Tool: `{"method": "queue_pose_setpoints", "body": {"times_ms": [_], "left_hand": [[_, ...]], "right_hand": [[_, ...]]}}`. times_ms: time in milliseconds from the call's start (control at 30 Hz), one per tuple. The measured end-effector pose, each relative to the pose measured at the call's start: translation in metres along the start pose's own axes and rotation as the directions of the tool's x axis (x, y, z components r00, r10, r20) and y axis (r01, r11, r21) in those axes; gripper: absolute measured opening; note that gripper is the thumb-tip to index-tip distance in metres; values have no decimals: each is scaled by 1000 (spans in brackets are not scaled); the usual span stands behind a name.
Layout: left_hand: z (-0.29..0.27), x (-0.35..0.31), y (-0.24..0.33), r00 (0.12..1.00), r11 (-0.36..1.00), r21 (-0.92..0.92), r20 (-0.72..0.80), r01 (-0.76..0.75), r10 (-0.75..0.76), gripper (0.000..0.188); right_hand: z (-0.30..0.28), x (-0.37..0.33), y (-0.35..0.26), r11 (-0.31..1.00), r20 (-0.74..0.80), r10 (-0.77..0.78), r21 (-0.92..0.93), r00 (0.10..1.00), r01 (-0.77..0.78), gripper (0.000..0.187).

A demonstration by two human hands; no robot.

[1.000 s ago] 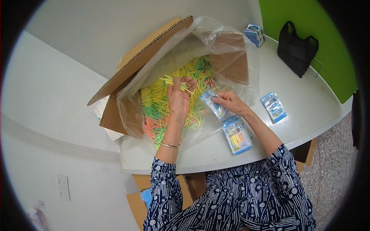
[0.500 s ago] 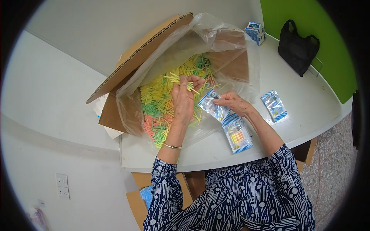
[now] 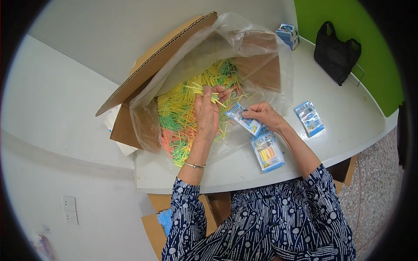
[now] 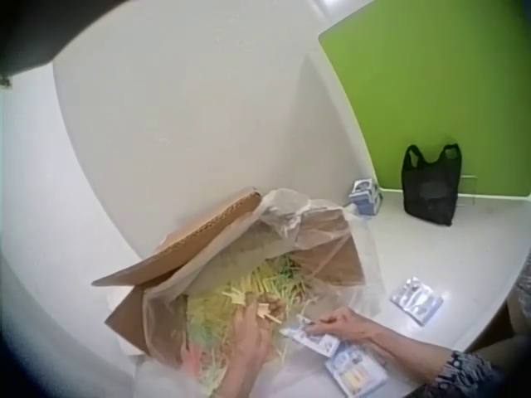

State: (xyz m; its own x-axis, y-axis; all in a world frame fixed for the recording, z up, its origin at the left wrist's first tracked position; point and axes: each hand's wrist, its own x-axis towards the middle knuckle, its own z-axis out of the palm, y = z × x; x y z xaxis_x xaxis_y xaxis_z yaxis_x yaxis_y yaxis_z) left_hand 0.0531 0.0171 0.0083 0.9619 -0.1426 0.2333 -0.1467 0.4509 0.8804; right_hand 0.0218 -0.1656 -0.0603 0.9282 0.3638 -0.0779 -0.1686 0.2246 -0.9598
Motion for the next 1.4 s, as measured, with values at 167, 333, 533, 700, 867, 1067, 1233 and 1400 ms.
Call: {"method": "queue_pose_setpoints", "body": {"times_ms": [167,333,533,700,867,1067,1233,1400], "left_hand": [[7,-5,-2,999,1000,17,36,-15,14,21],[12,-15,-11,992,980,182,82,77,-93,33],[1,-20,-23,966,939,328,187,109,-177,37],[2,-19,-21,969,942,318,180,105,-169,40],[10,-16,-15,966,934,358,235,13,-104,44],[10,-25,-16,964,961,276,249,20,-91,43],[8,-23,-17,940,947,305,285,96,-187,43],[6,-27,-14,946,954,253,238,160,-221,40]], "right_hand": [[0,0,4,1000,18,-29,-6,999,29,24],[0,-2,-1,1000,21,-23,11,1000,23,23],[-1,-4,-1,999,27,-34,8,999,34,22],[4,-9,-7,998,31,-45,-47,999,46,22],[0,-8,-3,1000,41,-23,-3,999,24,21],[0,-9,-2,997,85,-6,74,996,-1,20],[-2,-8,3,1000,116,4,0,993,-4,20],[-4,-9,5,991,95,7,129,995,-19,20]]}}
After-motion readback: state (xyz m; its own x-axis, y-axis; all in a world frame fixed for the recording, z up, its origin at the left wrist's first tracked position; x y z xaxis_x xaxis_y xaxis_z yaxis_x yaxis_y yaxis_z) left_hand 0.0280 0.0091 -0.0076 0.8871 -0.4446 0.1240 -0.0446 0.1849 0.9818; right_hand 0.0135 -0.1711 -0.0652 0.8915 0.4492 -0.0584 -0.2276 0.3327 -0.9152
